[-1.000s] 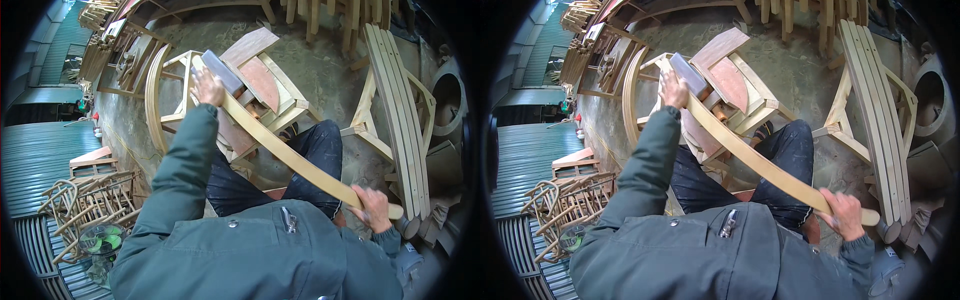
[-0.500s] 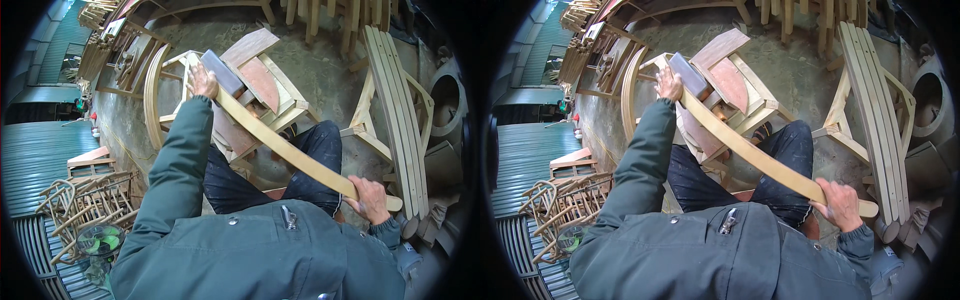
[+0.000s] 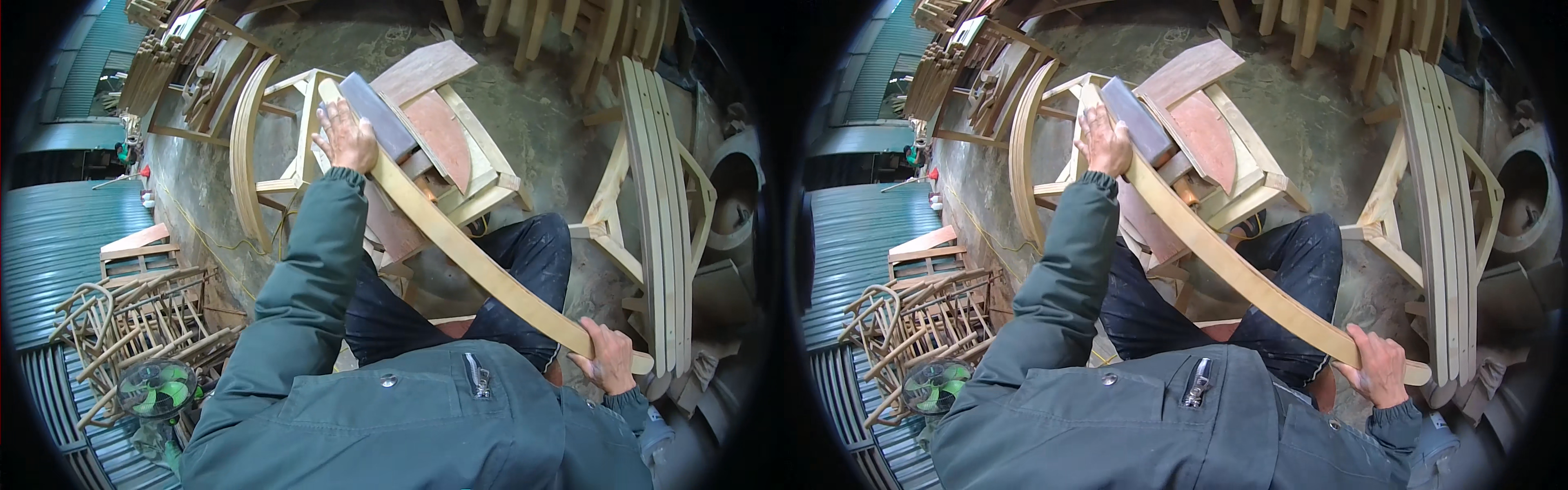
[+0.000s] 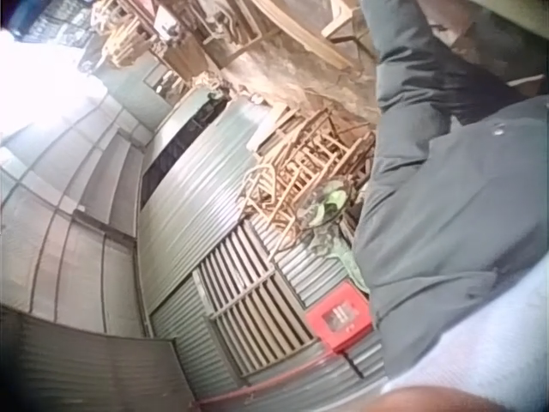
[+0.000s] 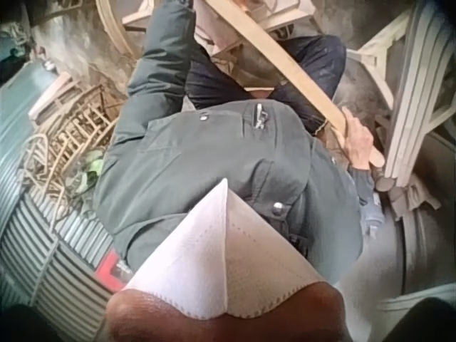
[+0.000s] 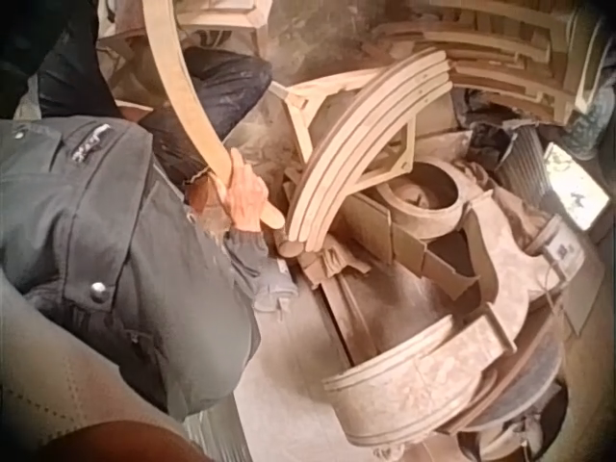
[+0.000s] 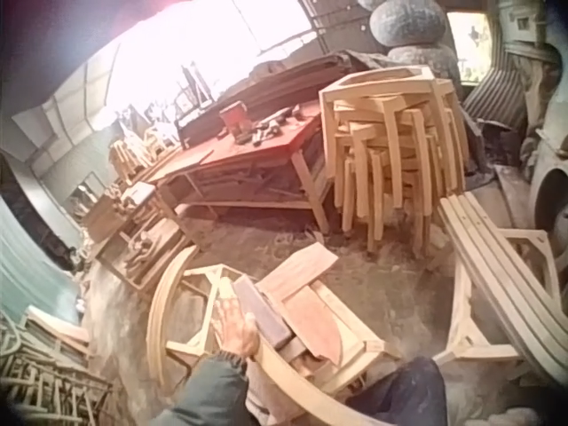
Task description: Sanding curved wooden chair components using a belt sander.
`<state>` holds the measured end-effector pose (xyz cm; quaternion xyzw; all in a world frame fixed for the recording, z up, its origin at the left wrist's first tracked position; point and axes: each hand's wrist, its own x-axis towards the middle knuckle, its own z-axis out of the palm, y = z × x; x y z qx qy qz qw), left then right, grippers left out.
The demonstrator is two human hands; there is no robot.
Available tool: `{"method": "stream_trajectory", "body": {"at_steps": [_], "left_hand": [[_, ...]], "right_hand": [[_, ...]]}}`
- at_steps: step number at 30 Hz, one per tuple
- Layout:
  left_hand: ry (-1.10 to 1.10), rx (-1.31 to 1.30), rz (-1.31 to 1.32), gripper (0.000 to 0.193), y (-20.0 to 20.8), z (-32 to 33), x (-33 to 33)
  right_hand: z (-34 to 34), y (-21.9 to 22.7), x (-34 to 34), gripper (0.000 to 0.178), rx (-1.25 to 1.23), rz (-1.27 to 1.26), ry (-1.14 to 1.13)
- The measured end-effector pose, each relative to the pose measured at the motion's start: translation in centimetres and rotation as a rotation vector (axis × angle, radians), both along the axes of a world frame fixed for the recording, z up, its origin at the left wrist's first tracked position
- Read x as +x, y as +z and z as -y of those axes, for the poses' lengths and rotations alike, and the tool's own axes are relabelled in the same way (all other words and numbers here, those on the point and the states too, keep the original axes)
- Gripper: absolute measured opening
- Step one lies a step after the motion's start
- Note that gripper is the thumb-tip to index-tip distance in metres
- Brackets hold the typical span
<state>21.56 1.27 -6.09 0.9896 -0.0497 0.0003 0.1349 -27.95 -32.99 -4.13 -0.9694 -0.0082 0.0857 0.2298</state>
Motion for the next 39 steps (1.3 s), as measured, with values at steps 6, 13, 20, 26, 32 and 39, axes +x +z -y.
{"method": "stream_trajectory", "body": {"at_steps": [6,13,20,26,32,39], "left_hand": [[-0.015,0.027,0.057,0.076,-1.2,-3.0,8.8],[-0.055,-0.017,0.110,0.073,-1.0,-4.3,18.3],[0.000,0.021,0.101,0.074,-0.3,-1.8,20.8],[0.010,-0.030,0.082,0.081,-0.5,-1.6,18.3],[0.051,-0.029,0.055,0.084,0.3,-1.6,12.2],[0.044,-0.085,0.031,0.086,-1.2,-0.6,-1.2]], "right_hand": [[-1.9,0.2,7.1,0.074,-0.037,0.135,0.114],[-7.8,-0.4,13.6,0.068,-0.069,0.218,0.074],[-12.4,-0.2,19.8,0.071,-0.093,0.253,-0.005],[-15.7,-0.5,26.6,0.067,-0.070,0.239,-0.045],[-17.6,-0.8,29.4,0.067,-0.072,0.218,-0.048],[-12.2,-1.6,14.5,0.076,0.024,0.285,0.107]]}}
